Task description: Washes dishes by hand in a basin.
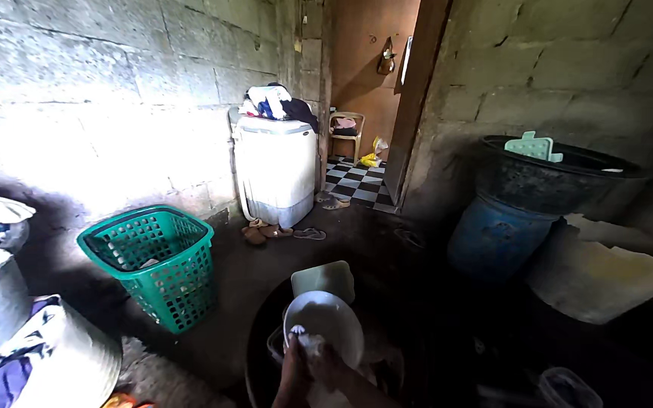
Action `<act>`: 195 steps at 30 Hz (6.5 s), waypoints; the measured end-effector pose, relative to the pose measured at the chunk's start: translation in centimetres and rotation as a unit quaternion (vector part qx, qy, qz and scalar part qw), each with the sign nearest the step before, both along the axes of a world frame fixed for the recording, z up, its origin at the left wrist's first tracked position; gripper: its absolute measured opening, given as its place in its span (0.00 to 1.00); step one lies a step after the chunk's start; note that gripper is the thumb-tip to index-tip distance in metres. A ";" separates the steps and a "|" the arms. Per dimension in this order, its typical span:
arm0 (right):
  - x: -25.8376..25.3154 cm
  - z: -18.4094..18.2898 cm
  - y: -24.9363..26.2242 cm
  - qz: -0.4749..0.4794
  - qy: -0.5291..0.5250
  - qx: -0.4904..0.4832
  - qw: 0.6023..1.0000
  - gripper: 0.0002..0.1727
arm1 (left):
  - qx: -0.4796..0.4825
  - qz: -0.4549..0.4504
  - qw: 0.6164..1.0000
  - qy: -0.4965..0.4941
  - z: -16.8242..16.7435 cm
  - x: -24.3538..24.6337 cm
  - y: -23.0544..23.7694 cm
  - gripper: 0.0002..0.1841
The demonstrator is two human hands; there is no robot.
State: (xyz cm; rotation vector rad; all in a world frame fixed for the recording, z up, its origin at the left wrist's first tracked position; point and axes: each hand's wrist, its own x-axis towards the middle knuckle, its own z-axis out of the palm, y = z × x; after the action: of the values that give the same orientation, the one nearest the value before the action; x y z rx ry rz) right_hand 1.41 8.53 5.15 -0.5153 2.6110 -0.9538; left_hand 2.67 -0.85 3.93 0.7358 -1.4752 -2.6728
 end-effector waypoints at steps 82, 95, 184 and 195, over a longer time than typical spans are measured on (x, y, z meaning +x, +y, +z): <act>-1.6 -1.0 9.2 0.051 0.003 0.214 0.975 0.28 | -0.099 -0.070 0.993 0.006 0.1 -0.6 -0.4 0.26; -0.8 0.6 6.5 0.045 -0.072 0.026 0.996 0.27 | -0.140 -0.064 0.988 0.025 0.7 -0.3 0.3 0.24; -0.6 2.3 6.5 0.003 0.028 0.063 0.998 0.29 | -0.090 -0.121 0.985 0.081 1.4 1.1 1.7 0.25; 0.7 2.5 3.7 -0.043 -0.087 0.055 0.994 0.31 | -0.103 -0.103 0.986 0.086 0.0 0.7 1.5 0.27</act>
State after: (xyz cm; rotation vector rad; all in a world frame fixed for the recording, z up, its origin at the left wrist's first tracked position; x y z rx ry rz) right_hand 2.14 12.19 7.65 -0.2809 2.5264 -0.8350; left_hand 3.42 0.68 3.89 0.3479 -1.8315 -2.5850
